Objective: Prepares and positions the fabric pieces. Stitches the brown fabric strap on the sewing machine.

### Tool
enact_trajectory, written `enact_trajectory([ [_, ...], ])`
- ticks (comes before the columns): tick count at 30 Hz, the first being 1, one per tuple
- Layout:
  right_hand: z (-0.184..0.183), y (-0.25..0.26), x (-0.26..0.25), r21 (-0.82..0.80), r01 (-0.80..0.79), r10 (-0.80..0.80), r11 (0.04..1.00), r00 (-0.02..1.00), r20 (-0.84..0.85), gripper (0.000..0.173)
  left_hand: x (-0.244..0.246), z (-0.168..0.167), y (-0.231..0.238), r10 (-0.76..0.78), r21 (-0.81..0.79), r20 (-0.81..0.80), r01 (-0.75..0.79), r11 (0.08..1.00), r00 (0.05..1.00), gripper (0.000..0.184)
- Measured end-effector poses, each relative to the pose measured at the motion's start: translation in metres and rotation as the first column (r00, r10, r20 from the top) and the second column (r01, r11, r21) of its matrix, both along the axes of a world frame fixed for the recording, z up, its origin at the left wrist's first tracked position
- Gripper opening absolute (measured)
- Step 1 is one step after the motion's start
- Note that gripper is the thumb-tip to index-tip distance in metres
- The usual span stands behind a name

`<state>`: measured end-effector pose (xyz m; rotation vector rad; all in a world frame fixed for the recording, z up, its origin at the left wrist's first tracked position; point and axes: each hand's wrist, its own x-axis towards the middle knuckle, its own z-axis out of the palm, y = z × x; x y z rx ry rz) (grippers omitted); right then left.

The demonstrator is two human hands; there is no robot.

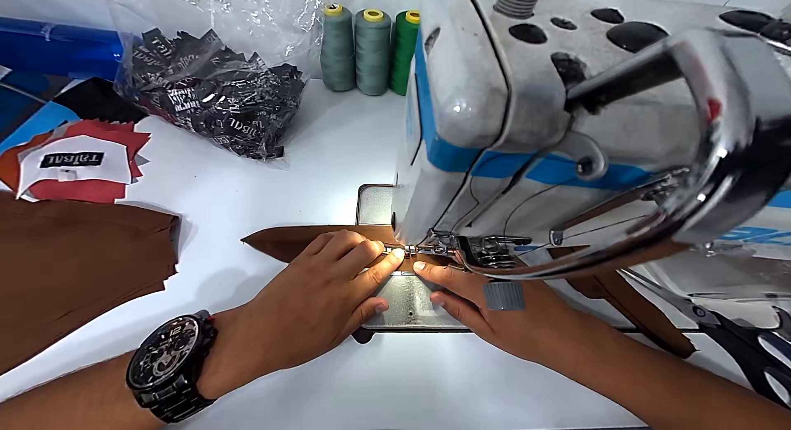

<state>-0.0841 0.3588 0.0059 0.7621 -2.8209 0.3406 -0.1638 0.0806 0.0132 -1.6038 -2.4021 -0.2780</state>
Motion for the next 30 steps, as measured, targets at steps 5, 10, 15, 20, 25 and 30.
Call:
enact_trajectory([
  [5, -0.0012, 0.0016, 0.0016, -0.008, -0.009, 0.009, 1.000, 1.000, -0.003, 0.039, 0.0023, -0.0004, 0.0014, 0.013, 0.005, -0.047, -0.013, 1.000, 0.999, 0.054],
  [10, -0.0023, 0.0032, 0.0012, -0.031, -0.005, 0.005, 1.000, 1.000, 0.017, 0.039, 0.0025, -0.0004, 0.0011, 0.030, 0.008, -0.058, -0.030, 1.000, 0.998, 0.054],
  [15, -0.0034, 0.0048, 0.0013, -0.035, -0.005, 0.006, 0.999, 0.999, 0.033, 0.039, 0.0001, 0.0013, 0.0003, 0.014, 0.013, -0.041, -0.014, 1.000, 0.999, 0.054],
  [20, -0.0006, 0.0073, 0.0006, -0.035, -0.029, 0.031, 0.999, 0.998, 0.050, 0.038, -0.0002, 0.0009, -0.0004, 0.004, 0.008, -0.023, -0.004, 1.000, 1.000, 0.054],
  [25, 0.0011, 0.0080, 0.0000, -0.032, -0.035, 0.037, 0.999, 0.998, 0.056, 0.038, -0.0012, -0.0007, -0.0004, -0.006, 0.021, -0.008, 0.006, 1.000, 1.000, 0.053],
  [30, 0.0009, 0.0080, 0.0002, -0.034, -0.041, 0.043, 0.999, 0.998, 0.056, 0.038, -0.0021, -0.0014, -0.0011, -0.008, 0.019, -0.009, 0.008, 1.000, 1.000, 0.052],
])
